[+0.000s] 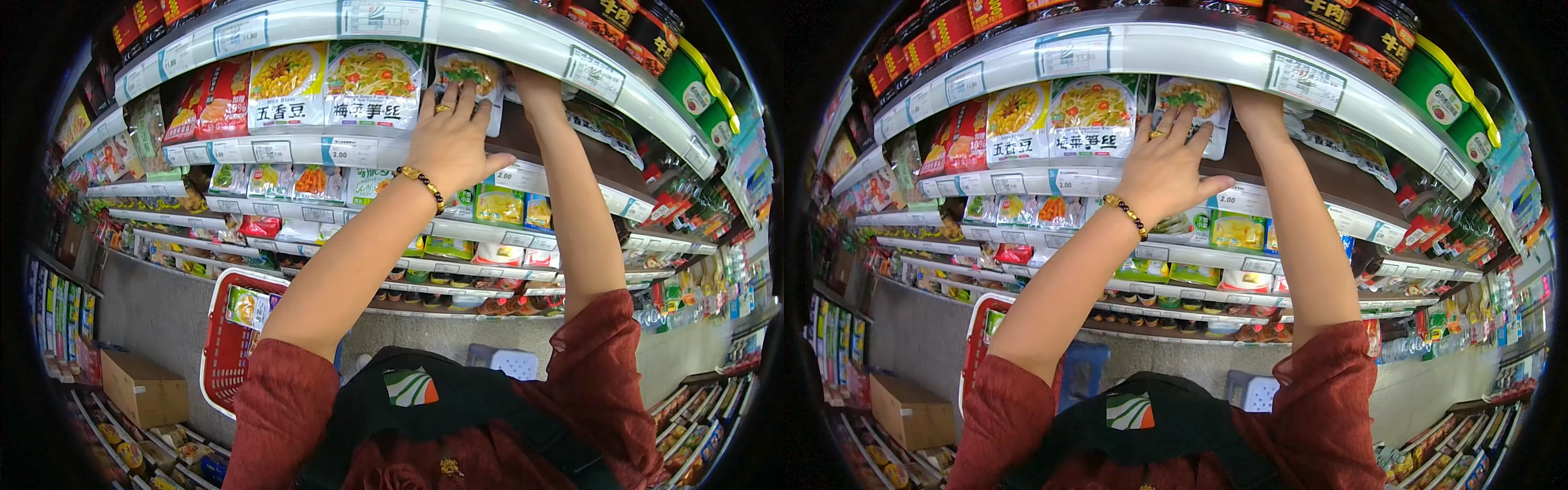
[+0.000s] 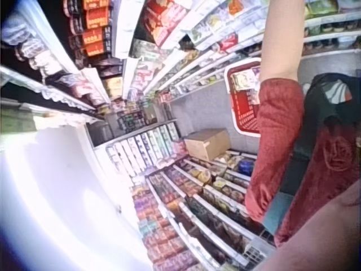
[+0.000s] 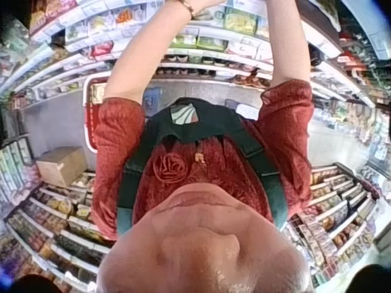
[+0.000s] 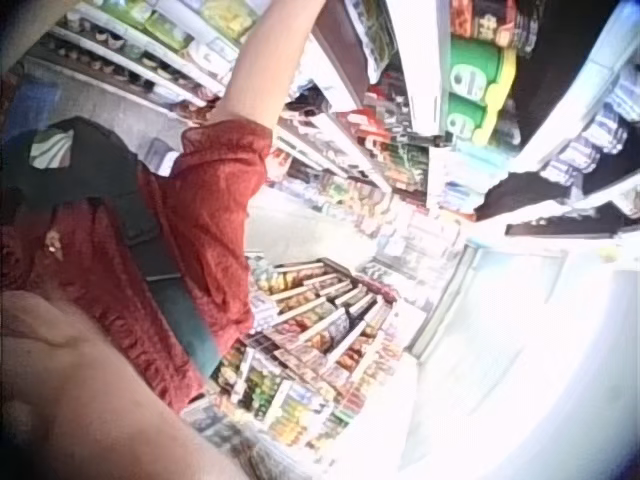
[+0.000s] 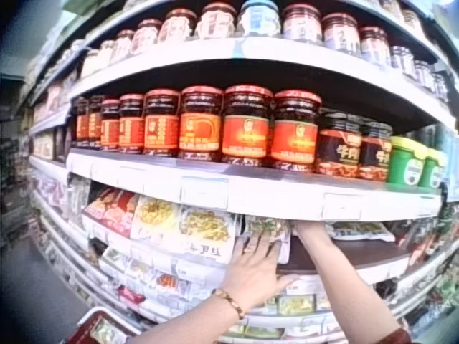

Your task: The person repeatedly picks packaged food items from a red shopping basket and places them onto a supermarket shelf. They handle multiple identical packages one by one, arranging them in a row on the shelf.

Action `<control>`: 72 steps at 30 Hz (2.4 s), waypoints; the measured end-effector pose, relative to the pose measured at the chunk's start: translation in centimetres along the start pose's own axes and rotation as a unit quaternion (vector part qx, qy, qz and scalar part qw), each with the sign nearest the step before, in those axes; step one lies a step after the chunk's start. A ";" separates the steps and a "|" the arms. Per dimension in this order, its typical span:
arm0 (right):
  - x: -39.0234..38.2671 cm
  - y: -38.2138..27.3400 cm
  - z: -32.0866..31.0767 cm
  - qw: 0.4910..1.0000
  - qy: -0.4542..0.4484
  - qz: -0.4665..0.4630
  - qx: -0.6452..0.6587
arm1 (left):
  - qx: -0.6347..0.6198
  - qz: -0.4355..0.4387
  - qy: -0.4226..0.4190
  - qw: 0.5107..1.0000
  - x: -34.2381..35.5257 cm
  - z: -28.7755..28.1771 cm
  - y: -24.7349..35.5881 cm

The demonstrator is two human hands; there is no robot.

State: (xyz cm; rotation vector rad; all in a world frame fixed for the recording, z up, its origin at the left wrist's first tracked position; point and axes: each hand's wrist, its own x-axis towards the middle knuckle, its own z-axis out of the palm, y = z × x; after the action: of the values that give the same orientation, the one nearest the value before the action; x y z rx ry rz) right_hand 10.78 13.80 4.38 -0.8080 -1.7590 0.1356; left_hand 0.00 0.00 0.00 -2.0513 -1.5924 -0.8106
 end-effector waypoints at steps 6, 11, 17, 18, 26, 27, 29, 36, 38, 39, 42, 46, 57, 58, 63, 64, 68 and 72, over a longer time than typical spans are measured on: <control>-1.2 -0.4 0.0 0.989 -0.005 0.038 0.142 | -0.006 0.012 0.022 1.000 -0.2 0.0 -0.1; -1.9 -1.1 -1.4 0.980 0.003 0.095 0.176 | -0.059 0.042 0.091 0.993 -0.5 -0.4 -0.2; -13.6 -11.5 -2.6 0.972 -0.045 0.042 0.228 | -0.167 -0.048 0.111 0.979 -15.3 -8.7 -3.6; -17.2 -11.4 -3.0 0.970 -0.146 0.047 0.190 | -0.189 -0.121 0.106 0.969 -19.1 -7.9 -4.7; -34.1 -13.1 15.1 0.773 -0.582 0.063 0.244 | -0.115 -0.723 0.056 0.679 -52.8 -3.3 -12.5; -35.4 -13.8 17.1 0.752 -0.603 0.071 0.256 | -0.101 -0.741 0.061 0.661 -55.5 -2.4 -12.8; -37.8 -16.0 20.6 0.710 -0.657 0.083 0.241 | -0.071 -0.750 0.061 0.655 -58.0 -1.9 -13.3; -46.1 -17.2 28.3 0.684 -0.702 0.067 0.187 | 0.011 -0.637 -0.017 0.771 -56.6 4.0 -18.5; -47.0 -17.7 29.1 0.671 -0.709 0.099 0.194 | 0.020 -0.634 -0.069 0.770 -56.8 5.1 -19.9; -47.2 -17.7 29.4 0.664 -0.712 0.115 0.196 | 0.019 -0.642 -0.111 0.759 -56.3 5.1 -20.5; -47.3 -17.2 29.8 0.665 -0.710 0.137 0.185 | 0.031 -0.638 -0.213 0.740 -55.4 5.5 -21.2; -47.3 -16.4 30.1 0.645 -0.711 0.215 0.178 | 0.020 -0.660 -0.222 0.718 -55.1 5.9 -21.4; -38.1 -21.8 24.6 0.442 -0.550 0.569 0.422 | -0.432 -0.620 0.259 0.601 -45.3 -5.1 -17.1; -36.6 -22.5 23.2 0.449 -0.530 0.539 0.475 | -0.493 -0.596 0.304 0.557 -43.0 -5.9 -16.0; -30.5 -21.3 16.7 0.720 -0.463 0.286 0.431 | -0.618 -0.493 0.282 0.543 -34.1 -8.6 -11.5; -29.2 -21.0 15.0 0.709 -0.449 0.306 0.450 | -0.631 -0.488 0.234 0.556 -32.9 -9.0 -10.8; -24.9 -20.0 9.1 0.740 -0.418 0.319 0.421 | -0.662 -0.453 0.112 0.586 -28.5 -10.1 -8.5; -23.0 -15.9 4.7 0.734 -0.325 0.364 0.472 | -0.680 -0.413 0.070 0.602 -25.0 -9.7 -5.9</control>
State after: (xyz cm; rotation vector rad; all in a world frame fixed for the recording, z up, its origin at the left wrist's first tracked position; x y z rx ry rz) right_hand 2.40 -10.11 -8.23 -0.6310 -1.5310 1.8801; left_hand -11.92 -22.83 -9.67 -1.5125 -2.0033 -3.2252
